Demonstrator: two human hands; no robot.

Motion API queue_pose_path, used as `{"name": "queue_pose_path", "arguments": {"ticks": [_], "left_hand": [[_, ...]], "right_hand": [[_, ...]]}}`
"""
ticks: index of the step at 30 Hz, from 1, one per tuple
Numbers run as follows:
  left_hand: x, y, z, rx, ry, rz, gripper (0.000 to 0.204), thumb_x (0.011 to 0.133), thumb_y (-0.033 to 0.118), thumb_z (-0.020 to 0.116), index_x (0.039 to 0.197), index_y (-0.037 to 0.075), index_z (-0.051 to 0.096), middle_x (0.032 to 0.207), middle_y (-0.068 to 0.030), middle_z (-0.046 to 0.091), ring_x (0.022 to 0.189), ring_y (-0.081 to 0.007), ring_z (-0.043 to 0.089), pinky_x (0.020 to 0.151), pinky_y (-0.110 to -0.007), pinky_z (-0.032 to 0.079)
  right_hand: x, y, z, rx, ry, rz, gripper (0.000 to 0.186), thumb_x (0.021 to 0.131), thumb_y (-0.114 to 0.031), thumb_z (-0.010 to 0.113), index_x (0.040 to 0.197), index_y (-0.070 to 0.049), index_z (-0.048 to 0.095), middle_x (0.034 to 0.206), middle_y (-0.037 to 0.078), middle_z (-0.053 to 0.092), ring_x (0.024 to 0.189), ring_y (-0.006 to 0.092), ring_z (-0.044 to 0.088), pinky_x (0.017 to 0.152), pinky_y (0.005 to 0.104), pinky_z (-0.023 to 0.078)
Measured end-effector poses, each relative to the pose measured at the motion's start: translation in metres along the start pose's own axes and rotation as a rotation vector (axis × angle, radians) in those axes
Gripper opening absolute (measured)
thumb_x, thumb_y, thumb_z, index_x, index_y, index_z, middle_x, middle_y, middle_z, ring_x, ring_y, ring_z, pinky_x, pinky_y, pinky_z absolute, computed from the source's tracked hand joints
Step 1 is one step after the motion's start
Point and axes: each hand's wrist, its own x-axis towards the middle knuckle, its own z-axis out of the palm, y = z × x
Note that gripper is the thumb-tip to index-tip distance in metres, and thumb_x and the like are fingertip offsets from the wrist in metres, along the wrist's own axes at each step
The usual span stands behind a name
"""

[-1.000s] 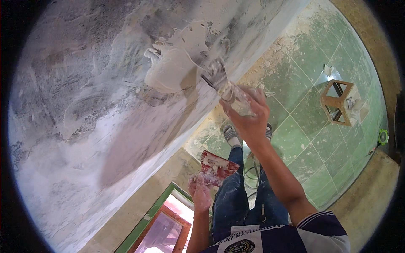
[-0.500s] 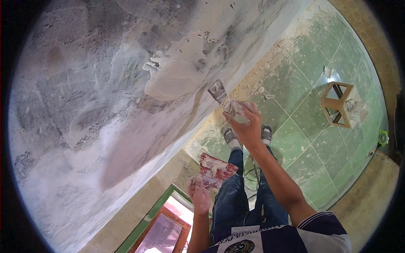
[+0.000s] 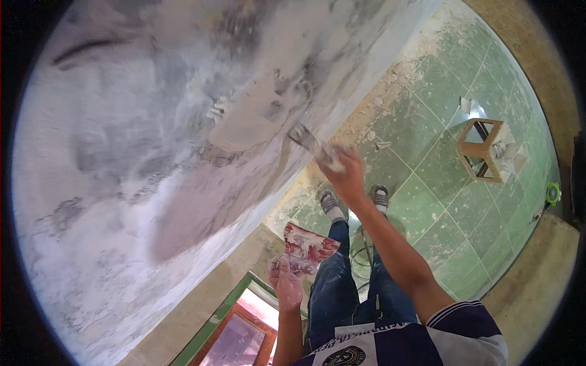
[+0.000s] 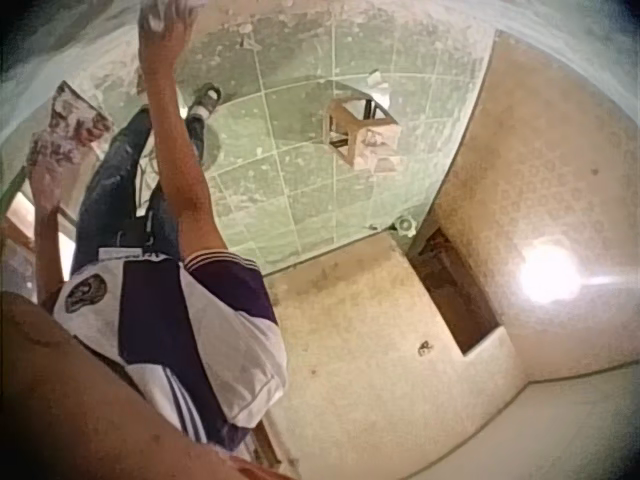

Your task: Applying and smoothing plaster onto a damaged section of an indoor wall using a putty knife and scraper.

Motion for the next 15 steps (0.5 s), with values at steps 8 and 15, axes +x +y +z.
{"name": "queue_pose_path", "arguments": {"ticks": [8, 15], "left_hand": [[-0.041, 0.099, 0.074, -0.153, -0.076, -0.015, 0.016, 0.095, 0.015, 0.062, 0.107, 0.004, 0.061, 0.098, -0.0064, 0.066, 0.085, -0.0170, 0.066, 0.071, -0.033, 0.056], [-0.077, 0.181, 0.118, 0.021, -0.440, -0.068, 0.012, 0.094, 0.017, 0.065, 0.097, 0.005, 0.065, 0.080, -0.0009, 0.067, 0.067, -0.0097, 0.064, 0.055, -0.023, 0.051]], "right_hand": [[-0.071, -0.041, -0.131, 0.683, -0.275, 0.705, 0.033, 0.086, -0.012, 0.066, 0.117, 0.000, 0.065, 0.105, 0.009, 0.068, 0.096, 0.0201, 0.064, 0.085, 0.0317, 0.049], [0.004, -0.222, -0.245, 0.569, -0.480, 0.150, 0.037, 0.088, -0.014, 0.061, 0.121, 0.003, 0.061, 0.104, 0.011, 0.067, 0.088, 0.0236, 0.062, 0.080, 0.0333, 0.050]]}}
